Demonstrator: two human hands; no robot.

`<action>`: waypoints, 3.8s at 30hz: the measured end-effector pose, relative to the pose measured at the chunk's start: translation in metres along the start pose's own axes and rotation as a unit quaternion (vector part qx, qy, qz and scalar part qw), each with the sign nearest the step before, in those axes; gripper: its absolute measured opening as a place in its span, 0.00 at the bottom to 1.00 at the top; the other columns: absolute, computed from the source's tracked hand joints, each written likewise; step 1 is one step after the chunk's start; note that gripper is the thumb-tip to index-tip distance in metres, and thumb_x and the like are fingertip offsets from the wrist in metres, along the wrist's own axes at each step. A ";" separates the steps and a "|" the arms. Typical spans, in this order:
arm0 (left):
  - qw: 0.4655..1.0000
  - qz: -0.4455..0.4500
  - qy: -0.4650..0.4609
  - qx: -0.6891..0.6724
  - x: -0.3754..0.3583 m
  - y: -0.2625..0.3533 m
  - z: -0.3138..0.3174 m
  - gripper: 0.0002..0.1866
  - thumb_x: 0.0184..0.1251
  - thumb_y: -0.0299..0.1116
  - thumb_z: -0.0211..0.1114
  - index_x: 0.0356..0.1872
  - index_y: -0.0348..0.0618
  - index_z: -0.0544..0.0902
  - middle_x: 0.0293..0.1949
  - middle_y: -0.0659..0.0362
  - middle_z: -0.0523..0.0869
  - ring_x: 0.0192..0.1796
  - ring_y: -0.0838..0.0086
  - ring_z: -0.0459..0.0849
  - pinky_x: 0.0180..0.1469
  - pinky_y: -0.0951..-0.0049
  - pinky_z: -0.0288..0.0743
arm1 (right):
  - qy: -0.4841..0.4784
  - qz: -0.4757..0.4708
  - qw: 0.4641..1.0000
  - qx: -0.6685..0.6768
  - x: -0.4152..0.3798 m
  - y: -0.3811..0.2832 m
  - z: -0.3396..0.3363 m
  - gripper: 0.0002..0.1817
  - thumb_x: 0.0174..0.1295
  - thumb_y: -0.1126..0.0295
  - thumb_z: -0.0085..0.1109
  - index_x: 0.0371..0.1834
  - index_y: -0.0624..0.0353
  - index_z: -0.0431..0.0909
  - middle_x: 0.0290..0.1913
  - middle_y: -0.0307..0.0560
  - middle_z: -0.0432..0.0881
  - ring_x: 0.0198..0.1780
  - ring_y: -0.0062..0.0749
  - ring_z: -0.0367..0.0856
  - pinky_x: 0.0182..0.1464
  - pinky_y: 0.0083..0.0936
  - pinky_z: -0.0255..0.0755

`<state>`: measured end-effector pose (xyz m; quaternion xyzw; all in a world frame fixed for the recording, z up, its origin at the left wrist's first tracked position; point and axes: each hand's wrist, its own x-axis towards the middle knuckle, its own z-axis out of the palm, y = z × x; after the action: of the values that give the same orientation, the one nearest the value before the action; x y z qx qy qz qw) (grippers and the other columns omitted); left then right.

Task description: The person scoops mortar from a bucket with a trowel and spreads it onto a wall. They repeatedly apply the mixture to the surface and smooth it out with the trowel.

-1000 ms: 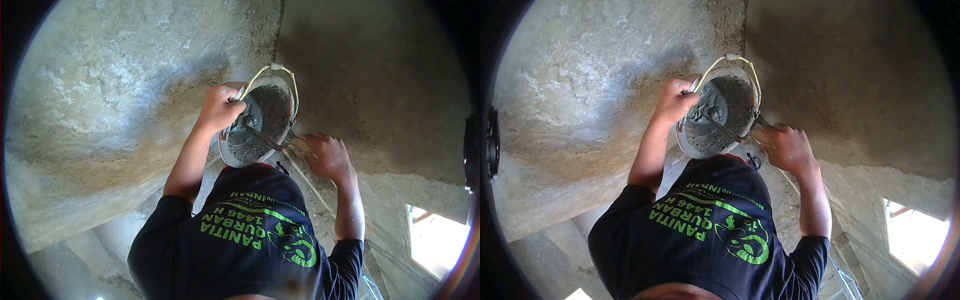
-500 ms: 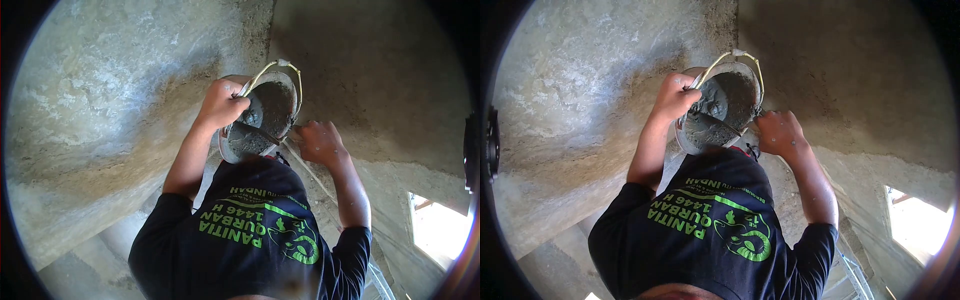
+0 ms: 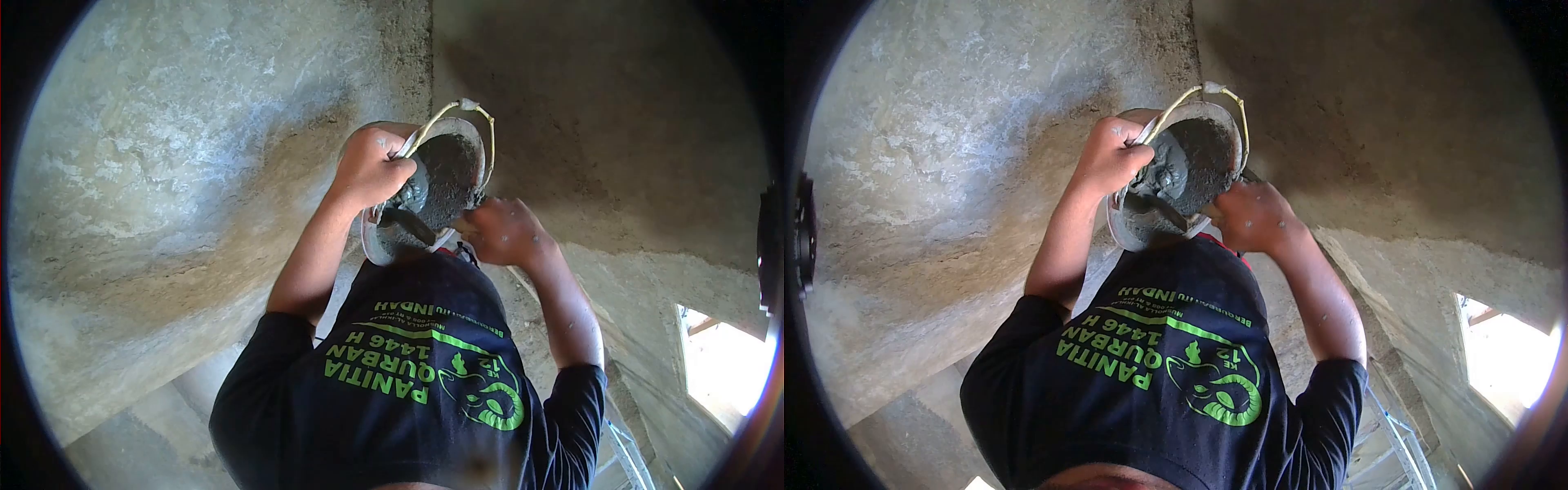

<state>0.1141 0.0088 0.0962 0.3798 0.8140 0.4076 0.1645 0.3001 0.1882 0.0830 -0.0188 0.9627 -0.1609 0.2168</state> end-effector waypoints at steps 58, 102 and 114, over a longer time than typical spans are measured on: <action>0.972 -0.091 0.086 -0.199 -0.020 -0.092 -0.006 0.03 0.47 0.22 0.62 0.18 0.36 0.82 0.18 0.65 0.79 0.23 0.81 0.75 0.27 0.76 0.65 | 0.148 -0.002 0.779 0.610 -0.030 0.068 0.104 0.17 0.66 0.68 0.65 0.55 0.64 0.85 0.31 0.40 0.85 0.26 0.17 0.77 0.29 0.21 0.72; 0.940 -0.151 0.193 -0.237 0.037 -0.108 0.041 0.07 0.42 0.25 0.64 0.14 0.32 0.78 0.12 0.57 0.76 0.16 0.72 0.76 0.22 0.64 0.66 | 0.519 -0.121 0.702 0.473 -0.118 -0.013 -0.263 0.23 0.76 0.58 0.48 0.63 0.68 0.73 0.44 0.50 0.82 0.26 0.29 0.80 0.27 0.24 0.74; 0.961 -0.132 0.121 -0.212 0.053 -0.141 0.033 0.08 0.43 0.21 0.61 0.13 0.33 0.71 0.17 0.66 0.72 0.23 0.81 0.69 0.24 0.69 0.60 | 0.763 -0.052 0.588 0.262 -0.166 -0.032 -0.342 0.21 0.72 0.64 0.55 0.63 0.65 0.75 0.45 0.49 0.83 0.31 0.31 0.81 0.33 0.28 0.77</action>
<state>0.0302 0.0135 -0.0328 0.1731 0.7657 0.5884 0.1934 0.3044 0.2782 0.4536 0.1184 0.6883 -0.3730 -0.6108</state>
